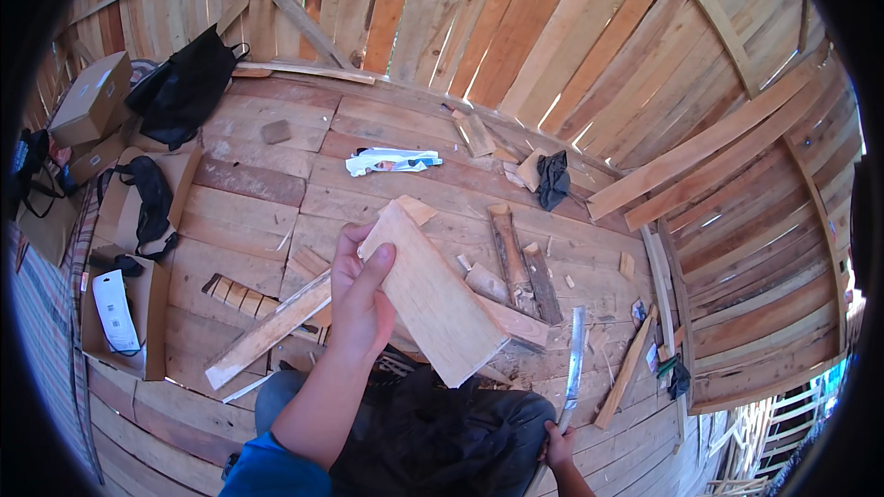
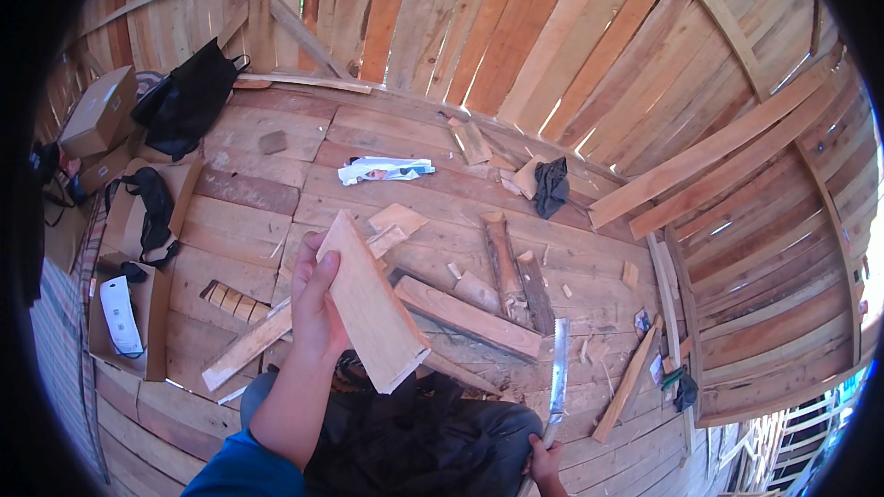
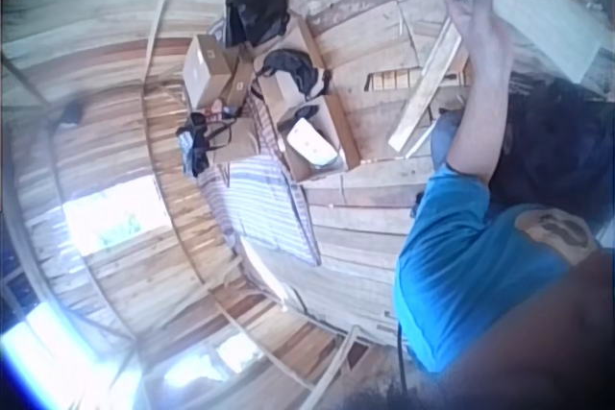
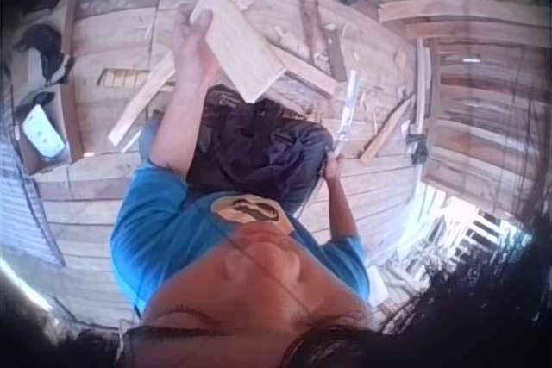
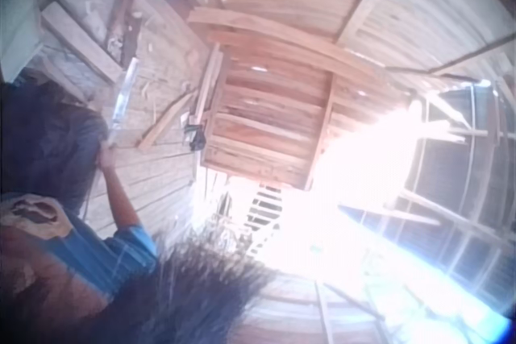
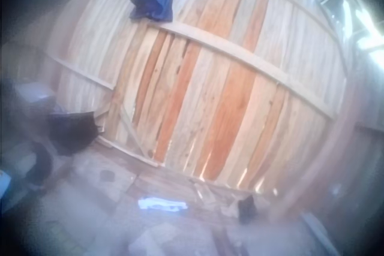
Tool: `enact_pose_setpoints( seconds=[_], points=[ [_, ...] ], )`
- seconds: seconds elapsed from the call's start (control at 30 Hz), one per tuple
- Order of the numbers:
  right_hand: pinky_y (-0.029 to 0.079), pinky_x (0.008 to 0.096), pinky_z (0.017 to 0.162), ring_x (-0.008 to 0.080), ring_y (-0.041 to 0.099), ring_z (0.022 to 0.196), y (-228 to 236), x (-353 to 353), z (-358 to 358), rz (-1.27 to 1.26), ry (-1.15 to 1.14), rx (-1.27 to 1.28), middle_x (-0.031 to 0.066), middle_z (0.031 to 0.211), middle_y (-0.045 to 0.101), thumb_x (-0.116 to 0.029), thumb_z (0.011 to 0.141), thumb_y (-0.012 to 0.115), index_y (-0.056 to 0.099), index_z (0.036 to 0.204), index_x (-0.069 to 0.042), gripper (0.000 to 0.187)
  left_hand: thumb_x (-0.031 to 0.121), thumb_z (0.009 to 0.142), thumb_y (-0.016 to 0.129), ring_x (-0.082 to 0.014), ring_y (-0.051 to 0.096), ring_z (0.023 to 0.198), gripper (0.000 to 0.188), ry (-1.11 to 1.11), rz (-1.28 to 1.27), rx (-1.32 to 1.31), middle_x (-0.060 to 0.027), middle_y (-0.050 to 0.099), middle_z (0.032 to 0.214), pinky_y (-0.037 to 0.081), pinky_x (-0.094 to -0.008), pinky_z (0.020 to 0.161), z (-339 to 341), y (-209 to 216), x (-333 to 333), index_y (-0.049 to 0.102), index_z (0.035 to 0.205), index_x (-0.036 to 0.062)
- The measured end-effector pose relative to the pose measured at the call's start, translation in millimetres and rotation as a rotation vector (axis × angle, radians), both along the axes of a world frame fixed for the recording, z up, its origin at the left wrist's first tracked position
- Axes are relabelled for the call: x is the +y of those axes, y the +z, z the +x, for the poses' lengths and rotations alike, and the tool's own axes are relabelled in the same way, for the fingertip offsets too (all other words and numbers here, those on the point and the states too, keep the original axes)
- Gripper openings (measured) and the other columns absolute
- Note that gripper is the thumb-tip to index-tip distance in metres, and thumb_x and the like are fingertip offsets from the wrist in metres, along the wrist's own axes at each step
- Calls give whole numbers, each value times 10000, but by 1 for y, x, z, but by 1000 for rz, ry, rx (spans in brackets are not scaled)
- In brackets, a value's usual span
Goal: The person shapes a small wood block by sawing off corners and rasping the surface while holding it by hand.
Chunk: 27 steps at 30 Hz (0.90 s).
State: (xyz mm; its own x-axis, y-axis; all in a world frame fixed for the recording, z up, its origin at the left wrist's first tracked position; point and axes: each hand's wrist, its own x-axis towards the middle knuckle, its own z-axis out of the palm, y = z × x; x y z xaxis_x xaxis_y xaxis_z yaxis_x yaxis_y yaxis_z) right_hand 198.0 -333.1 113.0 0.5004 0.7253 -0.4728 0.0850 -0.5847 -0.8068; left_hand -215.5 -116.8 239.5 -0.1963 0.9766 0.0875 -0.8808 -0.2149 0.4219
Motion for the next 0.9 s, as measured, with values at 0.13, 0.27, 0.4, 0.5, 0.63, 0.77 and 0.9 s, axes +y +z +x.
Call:
enact_pose_setpoints(
  seconds=[0.13, 0.27, 0.4, 0.5, 0.63, 0.77, 0.9],
  points=[
    [385, 348, 263, 204, 448, 281, -3, -1, 3, 8, 2, -9, 75, 411, 433, -257, 868, 678, 412, 582, -80, 428, 90, 899, 644, -153, 596, 1033, 295, -11, -15, -18, -77, 601, 1103, 488, -341, 920, -1, -3, 2, 465, 1134, 91],
    [383, 348, 263, 204, 444, 279, -1, 1, 0, -2, 1, -16, 75, 411, 430, -259, 869, 678, 407, 581, -81, 433, 72, 890, 651, -146, 598, 1025, 306, 2, -32, -29, -83, 603, 1098, 487, -332, 916, -2, -1, 2, 464, 1132, 90],
    [381, 346, 264, 205, 442, 278, -4, -1, 4, -2, -5, 3, 76, 411, 431, -252, 867, 679, 411, 582, -78, 428, 3, 841, 690, -153, 617, 990, 372, 167, 13, 168, -98, 593, 1079, 515, -306, 869, 1, -4, 3, 456, 1121, 75],
    [379, 344, 265, 205, 441, 277, -5, 0, 4, 2, -13, 4, 77, 410, 430, -249, 866, 678, 413, 581, -77, 426, -48, 791, 724, -172, 636, 957, 431, 326, 131, 475, -104, 579, 1061, 543, -282, 808, 7, 4, -9, 443, 1107, 38],
    [377, 343, 264, 203, 444, 279, -2, 0, 1, 10, -18, 10, 74, 409, 431, -248, 866, 679, 415, 576, -77, 427, -20, 745, 779, -182, 595, 1019, 575, 379, 283, 844, -112, 549, 1072, 509, -322, 892, 13, -2, -11, 390, 1164, 42],
    [388, 334, 270, 192, 456, 288, -3, -1, 4, 22, -13, 3, 70, 417, 445, -239, 863, 694, 425, 568, -69, 433, 4, 734, 799, -178, 579, 1047, 609, 367, 365, 930, -124, 562, 1074, 496, -312, 876, 15, -7, -11, 377, 1171, 39],
    [395, 324, 271, 184, 466, 292, 0, 0, 1, 22, -7, 3, 69, 418, 455, -240, 861, 702, 435, 555, -66, 441, 74, 707, 841, -193, 628, 932, 581, 544, 467, 1060, -142, 653, 925, 481, -287, 767, 15, -2, -7, 445, 1128, 17]
  ],
)
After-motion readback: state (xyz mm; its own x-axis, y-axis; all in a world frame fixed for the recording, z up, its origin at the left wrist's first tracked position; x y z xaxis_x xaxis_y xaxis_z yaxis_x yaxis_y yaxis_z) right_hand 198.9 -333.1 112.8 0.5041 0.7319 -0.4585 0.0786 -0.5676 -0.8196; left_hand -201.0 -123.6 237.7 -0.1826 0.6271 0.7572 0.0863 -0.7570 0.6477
